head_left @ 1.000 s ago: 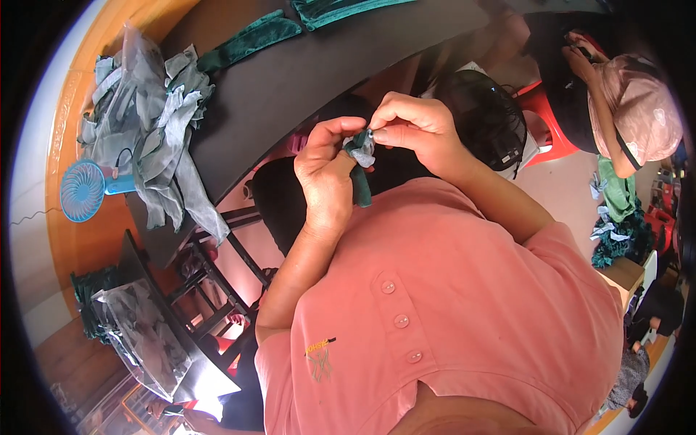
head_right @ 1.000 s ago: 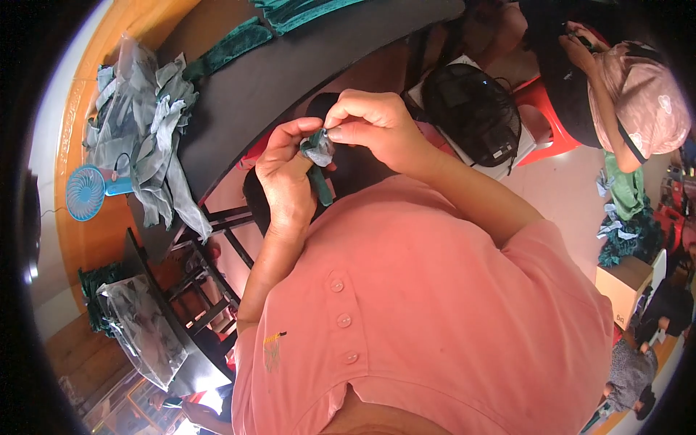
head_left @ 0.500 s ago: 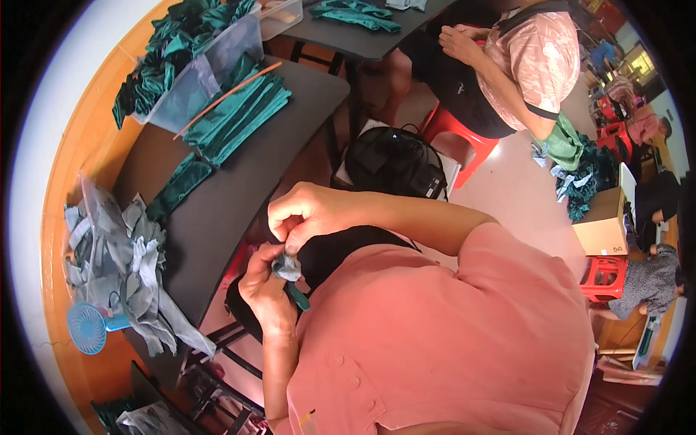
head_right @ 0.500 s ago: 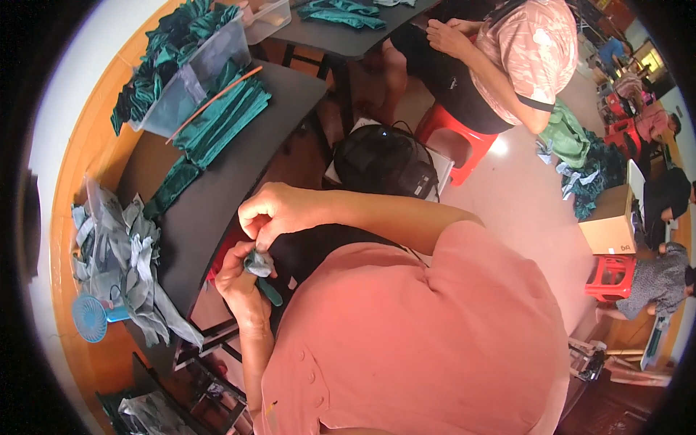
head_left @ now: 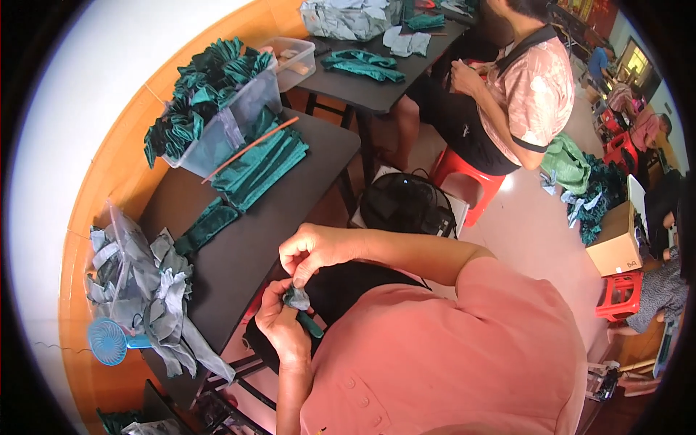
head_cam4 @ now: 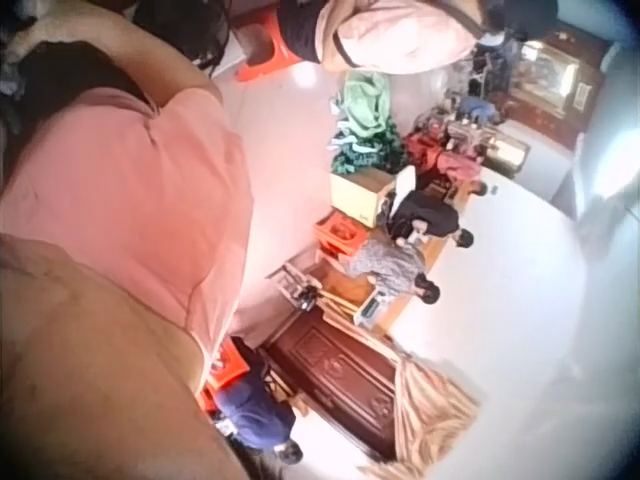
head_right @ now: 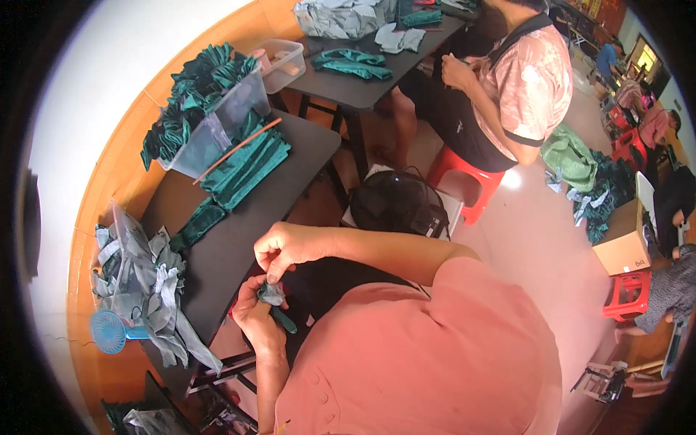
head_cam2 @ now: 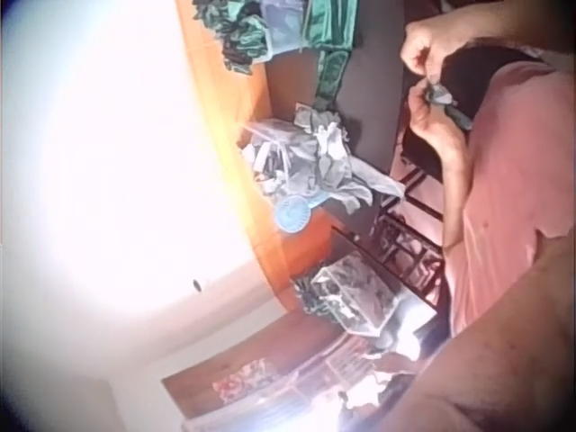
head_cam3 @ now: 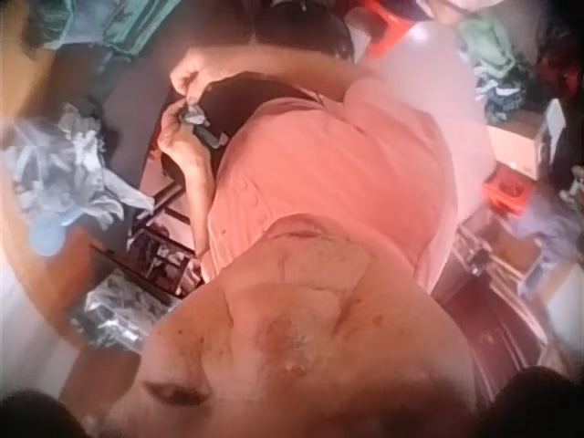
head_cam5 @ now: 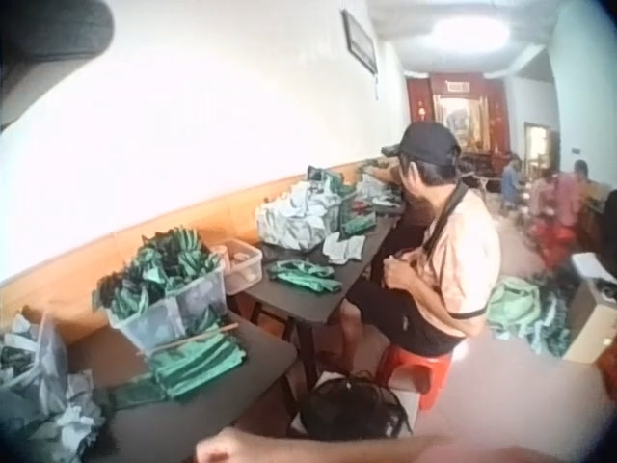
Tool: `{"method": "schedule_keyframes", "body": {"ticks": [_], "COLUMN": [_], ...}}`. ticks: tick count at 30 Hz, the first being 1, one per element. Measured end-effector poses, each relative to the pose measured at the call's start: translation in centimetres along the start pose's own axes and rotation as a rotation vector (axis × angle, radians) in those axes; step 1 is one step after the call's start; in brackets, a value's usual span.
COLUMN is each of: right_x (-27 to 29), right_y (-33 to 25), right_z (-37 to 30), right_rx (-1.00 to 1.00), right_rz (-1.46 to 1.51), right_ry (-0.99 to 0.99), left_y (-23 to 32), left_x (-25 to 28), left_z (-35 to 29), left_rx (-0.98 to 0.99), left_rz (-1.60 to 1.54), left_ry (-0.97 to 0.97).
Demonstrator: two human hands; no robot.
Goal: The recorder is turning small green fabric tubes inside out by hand as part of a manufacturing process.
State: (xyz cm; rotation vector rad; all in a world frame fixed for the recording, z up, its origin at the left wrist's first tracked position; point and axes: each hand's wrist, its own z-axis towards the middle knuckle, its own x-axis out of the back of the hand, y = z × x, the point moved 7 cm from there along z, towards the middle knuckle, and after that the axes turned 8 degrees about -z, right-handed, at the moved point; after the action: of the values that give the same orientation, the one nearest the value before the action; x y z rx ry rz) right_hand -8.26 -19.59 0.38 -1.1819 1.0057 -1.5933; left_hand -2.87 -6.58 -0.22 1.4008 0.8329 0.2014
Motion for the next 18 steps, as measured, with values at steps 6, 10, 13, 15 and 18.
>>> {"method": "schedule_keyframes", "body": {"ticks": [6, 10, 13, 15, 18], "right_x": [-0.7, -0.4, -4.1, -5.7, -5.9], "right_y": [0.0, -2.5, -3.7, -3.6, -3.3], "right_z": [0.3, -1.2, -1.4, -1.1, 0.3], "right_rx": [-0.057, 0.237, 0.07, 0.127, 0.129], "right_rz": [0.144, -0.276, -0.18, -0.345, -0.342], "right_ry": [-0.009, 0.46, 0.218, 0.401, 0.534], "left_y": [0.8, 1.1, 2.3, 2.5, 3.3], "left_x": [0.7, 2.4, 3.3, 2.2, 1.6], "left_z": [0.1, 0.3, 0.3, 0.1, 0.4], "left_rx": [-0.141, -0.162, -0.393, -0.394, -0.431], "left_rz": [-0.032, -0.091, -0.01, 0.011, 0.072], "left_ry": [-0.036, 0.141, 0.173, 0.211, 0.277]}}
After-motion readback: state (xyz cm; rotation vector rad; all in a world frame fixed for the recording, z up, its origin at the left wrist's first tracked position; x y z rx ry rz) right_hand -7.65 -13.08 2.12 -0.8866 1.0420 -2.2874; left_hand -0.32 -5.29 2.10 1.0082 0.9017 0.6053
